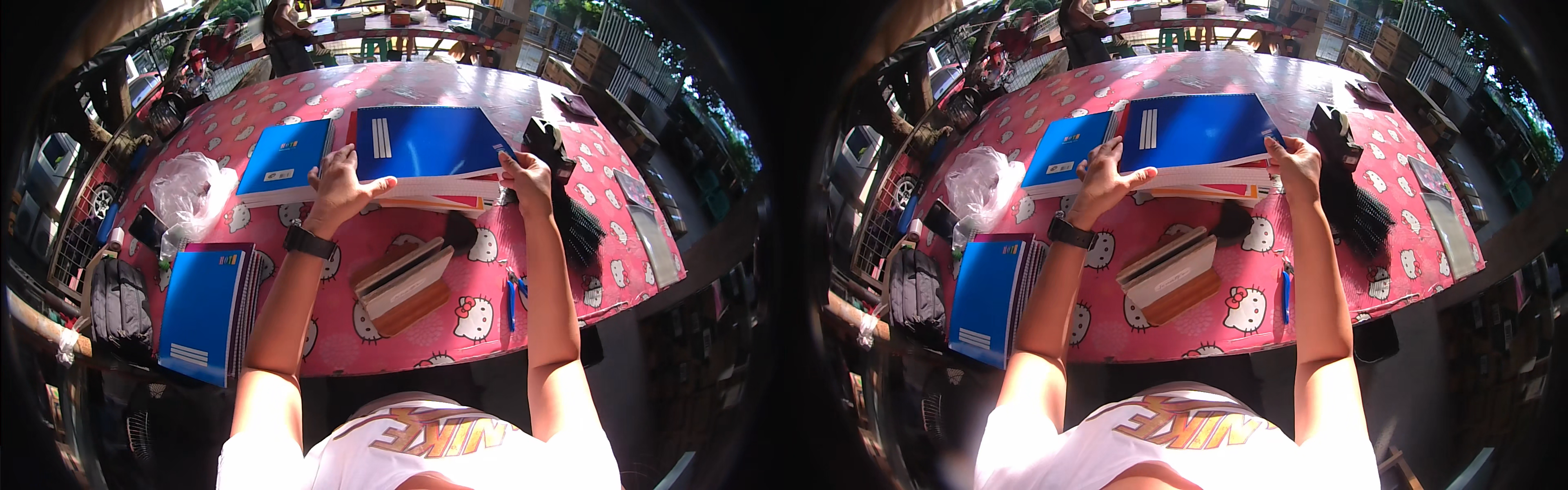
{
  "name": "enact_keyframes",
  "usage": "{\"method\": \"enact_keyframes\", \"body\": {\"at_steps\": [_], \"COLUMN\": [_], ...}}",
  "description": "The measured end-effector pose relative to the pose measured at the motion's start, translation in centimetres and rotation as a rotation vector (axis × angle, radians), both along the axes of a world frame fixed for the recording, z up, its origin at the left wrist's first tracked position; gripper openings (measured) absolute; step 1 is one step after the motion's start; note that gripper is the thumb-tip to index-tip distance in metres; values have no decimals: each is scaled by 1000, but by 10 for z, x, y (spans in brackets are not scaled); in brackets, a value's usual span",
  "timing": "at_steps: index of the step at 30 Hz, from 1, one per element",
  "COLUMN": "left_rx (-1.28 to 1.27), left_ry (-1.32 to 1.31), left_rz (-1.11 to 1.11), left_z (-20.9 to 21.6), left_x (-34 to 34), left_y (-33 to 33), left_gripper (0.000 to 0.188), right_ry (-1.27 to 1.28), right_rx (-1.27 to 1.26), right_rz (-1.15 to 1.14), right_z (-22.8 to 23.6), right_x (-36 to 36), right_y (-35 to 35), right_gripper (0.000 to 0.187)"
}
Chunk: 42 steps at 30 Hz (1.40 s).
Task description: The person threads a spiral binding through the holes of a notebook, twists the end of the binding, and cuts the excess using a pair of pliers before stacking the completed notebook.
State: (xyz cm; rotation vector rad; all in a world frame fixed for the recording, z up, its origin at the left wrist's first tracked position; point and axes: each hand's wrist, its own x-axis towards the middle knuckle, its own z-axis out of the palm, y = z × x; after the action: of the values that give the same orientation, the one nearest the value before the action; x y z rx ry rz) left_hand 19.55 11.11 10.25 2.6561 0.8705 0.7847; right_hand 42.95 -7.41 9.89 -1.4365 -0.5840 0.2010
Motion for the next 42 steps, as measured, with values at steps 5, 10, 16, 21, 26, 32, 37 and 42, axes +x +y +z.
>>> {"method": "enact_keyframes", "body": {"at_steps": [5,10,16,21,26,32,37,42], "left_rx": [0,11,-62,-399,-1016,-1020,-1273,-1178], "left_ry": [12,-159,-296,-816,-1436,-1478,-1826,-1642], "left_rz": [42,-44,-6,22,-526,-421,-555,-1026], "left_z": [-8,-36,-29,-10,-33,-70,-91,-86], "left_x": [11,7,-7,-19,-91,-184,-243,-250], "left_y": [17,19,15,-14,-13,-24,-50,-44], "left_gripper": [85,82,89,75,39,38,37,39], "right_ry": [-37,-603,-394,-84,-11,-521,-516,-577], "right_rx": [-228,-435,-98,544,352,-558,-794,-639], "right_rz": [-53,-240,-27,467,805,-145,-49,-149], "right_z": [1,3,58,71,54,16,7,-7], "right_x": [34,49,-21,-57,-72,38,27,25], "right_y": [23,27,27,-4,-3,10,42,46], "right_gripper": [32,31,20,16,23,61,64,56]}}
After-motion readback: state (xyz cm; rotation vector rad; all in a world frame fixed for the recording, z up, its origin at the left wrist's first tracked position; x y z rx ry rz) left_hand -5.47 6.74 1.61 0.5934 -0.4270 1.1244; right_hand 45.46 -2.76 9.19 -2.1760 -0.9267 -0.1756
